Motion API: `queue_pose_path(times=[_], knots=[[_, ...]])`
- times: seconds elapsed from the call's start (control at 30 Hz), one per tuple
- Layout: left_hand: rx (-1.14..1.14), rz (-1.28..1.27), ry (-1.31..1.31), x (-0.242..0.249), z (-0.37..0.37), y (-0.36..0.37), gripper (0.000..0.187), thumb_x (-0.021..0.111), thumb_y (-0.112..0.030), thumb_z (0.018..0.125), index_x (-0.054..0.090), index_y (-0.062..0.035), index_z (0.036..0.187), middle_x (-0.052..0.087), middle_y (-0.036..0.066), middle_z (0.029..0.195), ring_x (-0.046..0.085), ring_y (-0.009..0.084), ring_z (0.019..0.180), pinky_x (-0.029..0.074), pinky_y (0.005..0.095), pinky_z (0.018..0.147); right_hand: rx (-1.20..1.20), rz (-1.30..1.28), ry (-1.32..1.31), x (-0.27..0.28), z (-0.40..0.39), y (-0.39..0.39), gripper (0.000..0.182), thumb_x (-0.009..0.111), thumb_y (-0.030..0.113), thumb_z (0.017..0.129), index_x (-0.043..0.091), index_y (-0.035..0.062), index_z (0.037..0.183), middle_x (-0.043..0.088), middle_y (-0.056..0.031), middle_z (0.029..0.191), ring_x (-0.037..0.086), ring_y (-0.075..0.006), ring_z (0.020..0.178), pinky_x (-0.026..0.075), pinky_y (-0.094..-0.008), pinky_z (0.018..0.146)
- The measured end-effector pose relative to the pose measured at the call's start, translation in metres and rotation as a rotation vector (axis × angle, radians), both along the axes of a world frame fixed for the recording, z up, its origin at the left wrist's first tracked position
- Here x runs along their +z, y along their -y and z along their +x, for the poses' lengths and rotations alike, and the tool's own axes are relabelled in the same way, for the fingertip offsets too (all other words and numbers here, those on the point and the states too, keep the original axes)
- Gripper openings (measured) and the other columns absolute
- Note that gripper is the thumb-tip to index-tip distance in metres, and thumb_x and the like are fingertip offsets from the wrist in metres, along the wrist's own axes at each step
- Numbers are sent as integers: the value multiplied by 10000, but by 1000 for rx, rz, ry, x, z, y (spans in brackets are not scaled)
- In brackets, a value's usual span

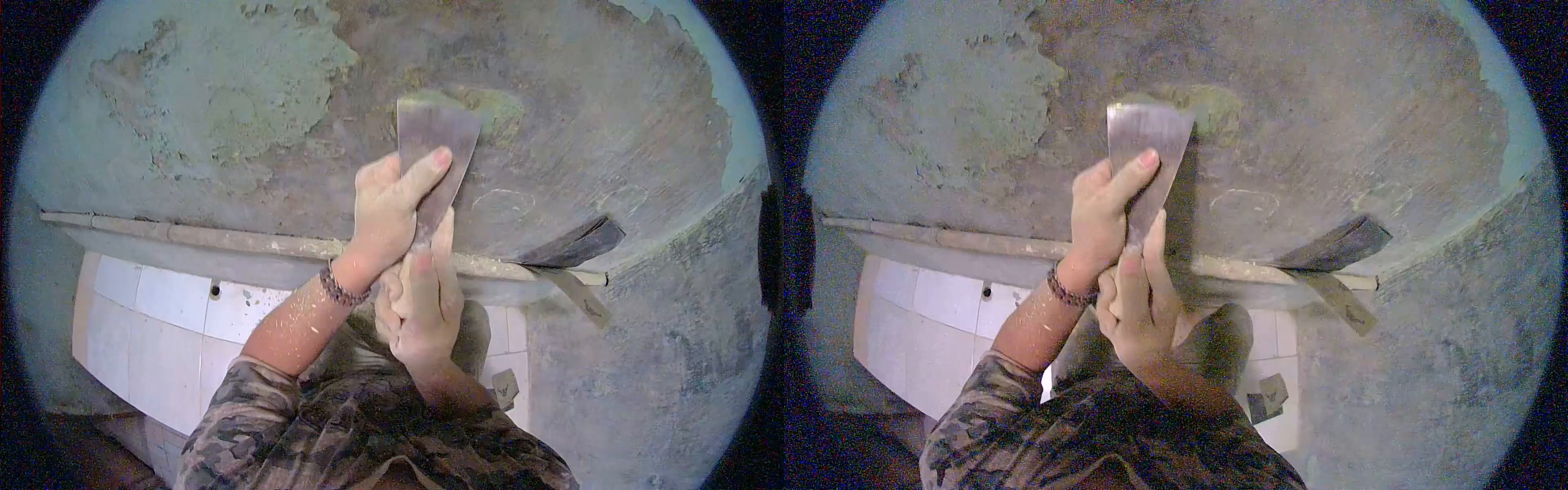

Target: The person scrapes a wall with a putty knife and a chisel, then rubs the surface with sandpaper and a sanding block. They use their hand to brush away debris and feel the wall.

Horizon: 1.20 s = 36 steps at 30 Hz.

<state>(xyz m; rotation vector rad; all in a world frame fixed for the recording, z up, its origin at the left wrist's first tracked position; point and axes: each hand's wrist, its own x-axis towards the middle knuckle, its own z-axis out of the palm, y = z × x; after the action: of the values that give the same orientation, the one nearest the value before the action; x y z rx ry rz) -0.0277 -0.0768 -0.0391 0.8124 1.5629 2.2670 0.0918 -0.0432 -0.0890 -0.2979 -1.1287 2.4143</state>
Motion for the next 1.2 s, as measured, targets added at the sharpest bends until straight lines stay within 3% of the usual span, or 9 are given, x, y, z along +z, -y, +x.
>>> queue_pose_path(times=[0.23, 0.27, 0.43, 0.5, 0.57, 0.63, 0.83, 1.17, 1.2], knots=[[-4, 22, -9, -7, 1, 0, 325, 636, -293, 906, 688, 21, 839, 641, -2, 737, 513, 40, 661, 418, 233, 581, -2, 119, 53, 9, -4, 2, 547, 454, 198, 967, 202, 70, 1435, 470, -187, 952, 464, -122, 520, 366, -254, 406], [-40, 23, 59, -4, 4, 1, 306, 624, -283, 902, 689, 16, 919, 661, 4, 805, 552, 43, 697, 433, 217, 622, -4, 128, 64, 11, -4, 3, 554, 446, 217, 973, 189, 82, 1444, 469, -170, 926, 456, -118, 508, 354, -251, 396], [-39, 112, 62, -5, 2, -9, 299, 635, -284, 899, 689, 9, 909, 655, -3, 788, 542, 40, 680, 423, 214, 607, -10, 219, 61, 15, -6, 8, 590, 406, 311, 1003, 123, 139, 1491, 468, -86, 795, 412, -99, 451, 298, -237, 347], [6, 49, -102, 11, -2, -7, 309, 628, -294, 901, 693, 7, 923, 664, -5, 801, 554, 51, 688, 435, 224, 624, -13, 239, 107, 15, -6, 12, 605, 391, 348, 1014, 97, 161, 1509, 467, -53, 743, 395, -92, 428, 276, -231, 327], [-108, 114, 47, 14, 0, -8, 335, 615, -314, 904, 695, 10, 927, 676, -3, 814, 568, 64, 698, 447, 234, 646, -14, 255, 115, 13, -6, 13, 612, 383, 367, 1020, 84, 173, 1518, 467, -36, 717, 386, -88, 416, 265, -228, 317], [55, -76, -199, -1, 4, -5, 345, 613, -324, 902, 696, 10, 918, 678, -2, 807, 569, 70, 688, 448, 239, 645, -38, 287, 87, 8, -6, 13, 595, 400, 328, 1008, 114, 146, 1497, 461, -80, 780, 410, -107, 448, 294, -240, 352], [0, -13, -51, 0, 7, -10, 385, 624, -345, 884, 693, 34, 891, 666, 38, 745, 567, 69, 681, 453, 265, 632, -108, 329, 122, -1, -5, 13, 543, 452, 212, 973, 205, 64, 1434, 443, -213, 971, 482, -165, 544, 382, -276, 457], [23, -58, -126, 3, 7, -8, 405, 608, -367, 887, 695, 28, 875, 670, 38, 753, 569, 85, 686, 458, 276, 648, -231, 368, 132, -3, 4, 13, 461, 540, 17, 914, 356, -72, 1327, 414, -434, 1289, 602, -262, 704, 528, -337, 633], [37, -61, -118, -6, 11, -8, 375, 615, -342, 889, 695, 23, 872, 662, 13, 755, 558, 66, 691, 451, 257, 635, -137, 55, 0, 4, 9, 18, 492, 513, 28, 935, 309, -70, 1372, 463, -377, 1261, 502, -182, 604, 487, -308, 556]])
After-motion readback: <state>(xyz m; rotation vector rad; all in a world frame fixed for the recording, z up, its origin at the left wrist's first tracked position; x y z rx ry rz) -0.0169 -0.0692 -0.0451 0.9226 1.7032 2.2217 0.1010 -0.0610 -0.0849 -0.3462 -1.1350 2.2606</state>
